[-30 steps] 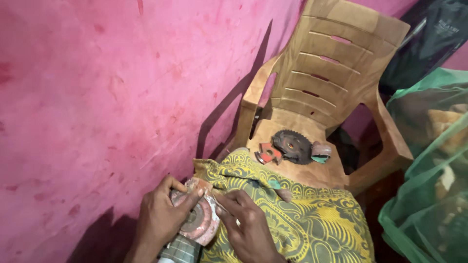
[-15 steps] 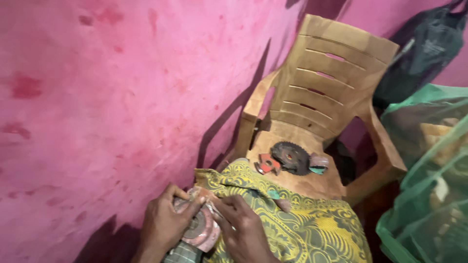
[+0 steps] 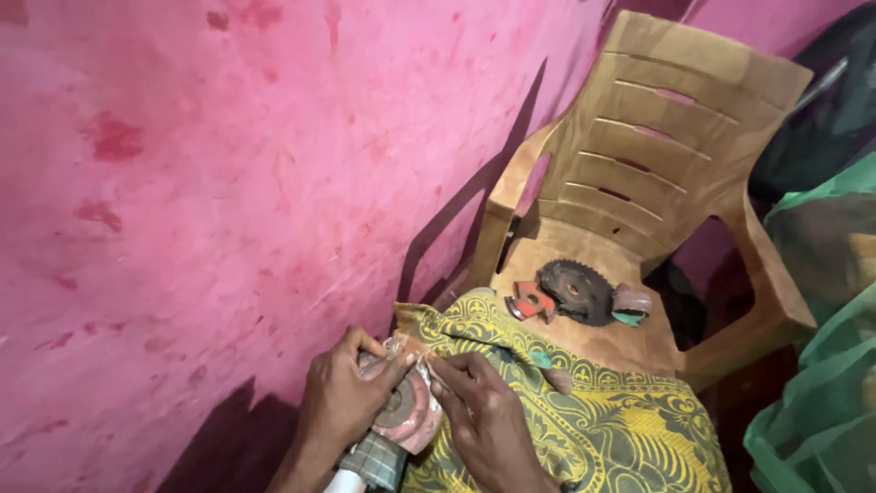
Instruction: The person attaches a circular abrasive pad to a metal backing plate and uses a small tool to press and trim the edges of the pad.
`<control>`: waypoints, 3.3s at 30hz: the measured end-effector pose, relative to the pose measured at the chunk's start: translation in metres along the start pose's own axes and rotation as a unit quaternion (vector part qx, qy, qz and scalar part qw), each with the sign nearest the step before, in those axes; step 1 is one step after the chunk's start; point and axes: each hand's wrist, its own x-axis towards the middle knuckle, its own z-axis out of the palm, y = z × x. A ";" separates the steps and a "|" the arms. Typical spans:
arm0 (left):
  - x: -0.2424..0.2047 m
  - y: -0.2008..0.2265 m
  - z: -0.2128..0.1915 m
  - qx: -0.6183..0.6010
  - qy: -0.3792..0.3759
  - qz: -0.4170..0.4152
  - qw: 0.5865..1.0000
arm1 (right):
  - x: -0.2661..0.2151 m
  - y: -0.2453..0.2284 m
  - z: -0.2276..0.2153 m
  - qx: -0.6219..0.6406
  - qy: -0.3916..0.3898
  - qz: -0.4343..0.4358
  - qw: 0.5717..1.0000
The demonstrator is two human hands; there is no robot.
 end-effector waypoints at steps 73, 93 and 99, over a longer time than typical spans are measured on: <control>0.003 -0.002 -0.006 -0.006 -0.003 0.069 0.998 | -0.015 -0.004 0.011 0.099 0.043 0.026 0.994; 0.007 -0.012 -0.003 0.001 0.040 0.173 0.984 | -0.008 -0.015 0.008 0.020 0.027 -0.052 0.998; 0.004 -0.011 -0.002 0.016 0.057 0.182 0.981 | -0.011 -0.019 0.002 0.033 0.027 -0.068 0.997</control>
